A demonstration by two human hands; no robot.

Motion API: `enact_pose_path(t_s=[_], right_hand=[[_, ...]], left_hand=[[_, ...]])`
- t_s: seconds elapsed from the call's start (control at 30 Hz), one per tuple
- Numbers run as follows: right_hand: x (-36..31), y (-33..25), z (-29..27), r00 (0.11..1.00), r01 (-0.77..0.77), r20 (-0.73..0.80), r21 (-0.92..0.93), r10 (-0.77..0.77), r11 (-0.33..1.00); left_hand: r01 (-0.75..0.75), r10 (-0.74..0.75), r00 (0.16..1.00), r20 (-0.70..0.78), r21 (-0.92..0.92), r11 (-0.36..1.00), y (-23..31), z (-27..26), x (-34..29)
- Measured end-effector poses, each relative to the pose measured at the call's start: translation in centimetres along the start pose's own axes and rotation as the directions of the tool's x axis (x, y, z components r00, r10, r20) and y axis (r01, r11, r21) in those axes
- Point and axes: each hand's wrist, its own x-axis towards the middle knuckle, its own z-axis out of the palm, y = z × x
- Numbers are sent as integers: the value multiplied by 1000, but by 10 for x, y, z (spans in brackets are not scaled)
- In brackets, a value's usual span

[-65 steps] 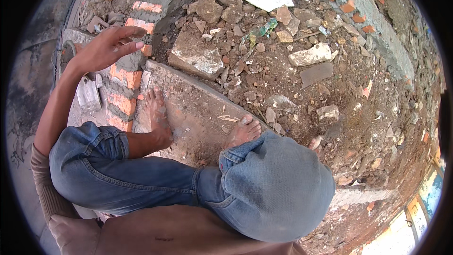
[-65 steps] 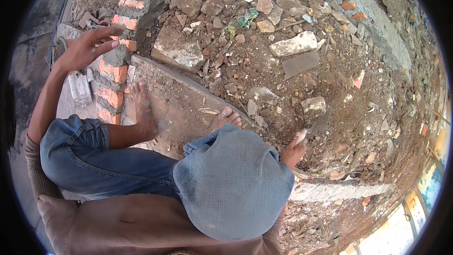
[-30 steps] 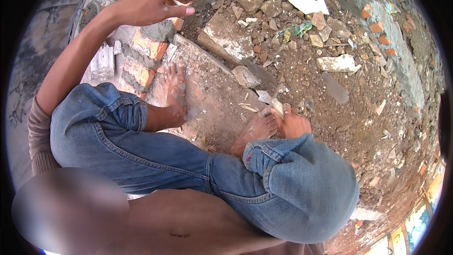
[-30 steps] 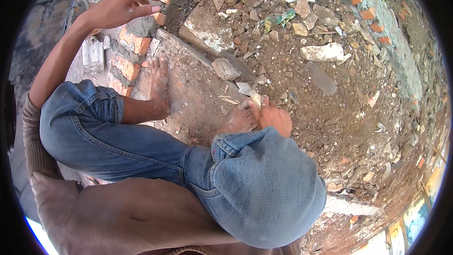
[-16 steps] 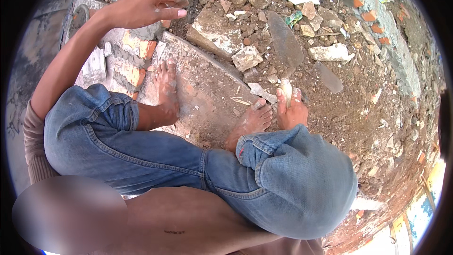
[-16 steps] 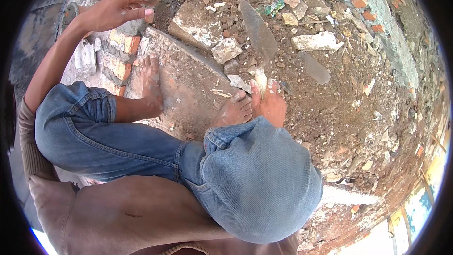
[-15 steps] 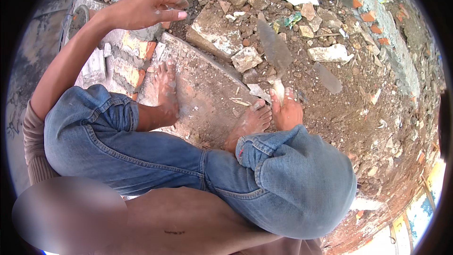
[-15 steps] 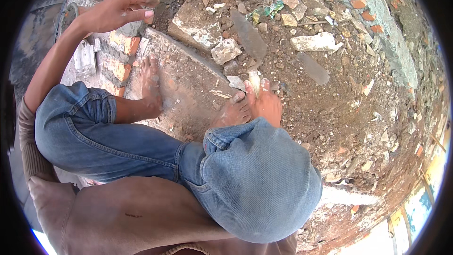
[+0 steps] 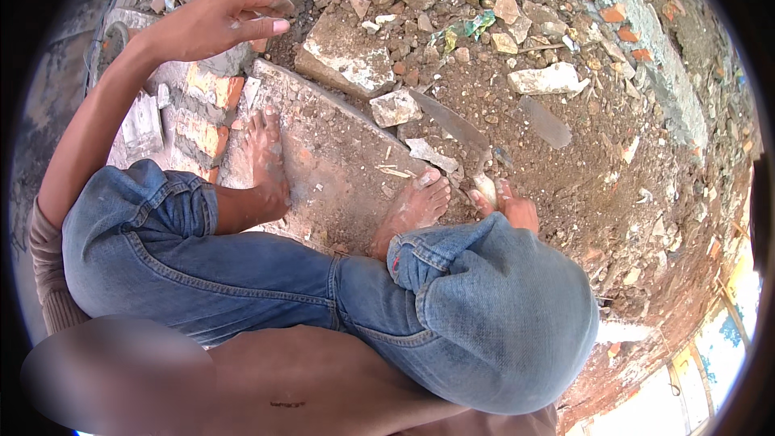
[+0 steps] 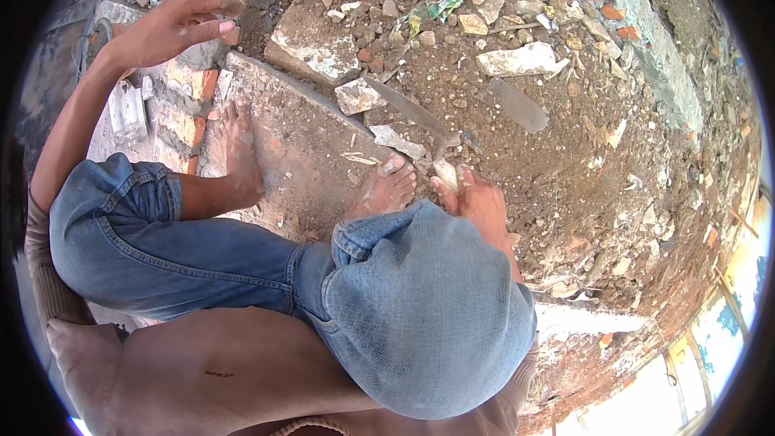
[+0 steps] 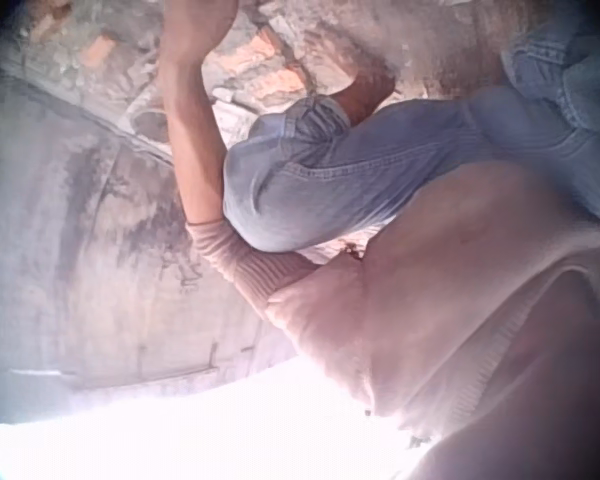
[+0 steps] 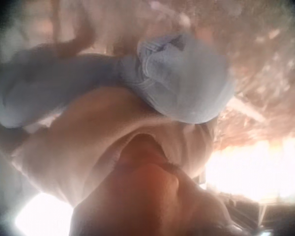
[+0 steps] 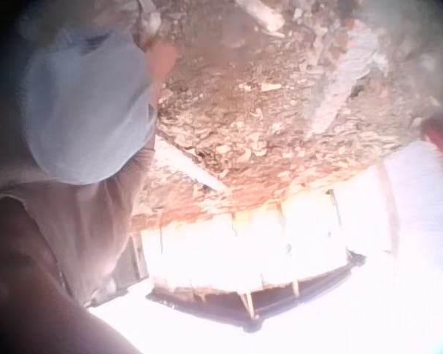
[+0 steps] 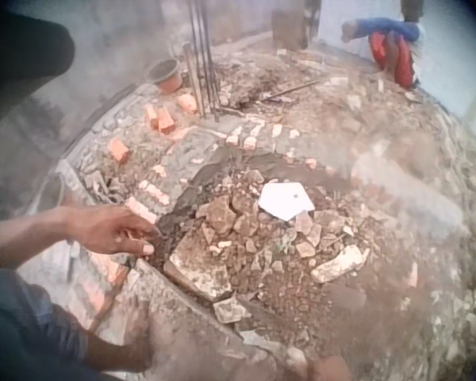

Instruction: The person uses a trowel to apply cement mortar onto a brick structure and then clears debris from the ground by hand and with the trowel.

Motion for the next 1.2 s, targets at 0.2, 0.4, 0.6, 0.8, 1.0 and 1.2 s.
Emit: enact_pose_path(t_s=[0.2, 0.4, 0.6, 0.8, 1.0, 1.2], right_hand=[[-10, 52, -1, 996, 48, 87, -220, -29, 974], [36, 72, -11, 799, -322, -454, 231, 395, 918], [65, 71, -1, 643, -291, -524, 509, 559, 810], [51, 96, -23, 615, -239, -438, 689, 656, 684], [72, 48, 29, 572, -368, -483, 572, 663, 733], [7, -22, 41, 884, -355, -20, 621, 467, 699]], left_hand=[[80, -79, 996, 45, -5, 997, 16, -10, 12], [137, -118, 986, 115, -181, 974, 23, -13, -1], [-35, 39, 997, 59, -66, 997, 22, -3, 25], [36, -31, 995, 99, -50, 998, 33, -10, 24], [-1, 8, 997, 71, -97, 995, 14, -4, 13], [-3, 12, 996, 91, -97, 995, 12, -3, 23]])
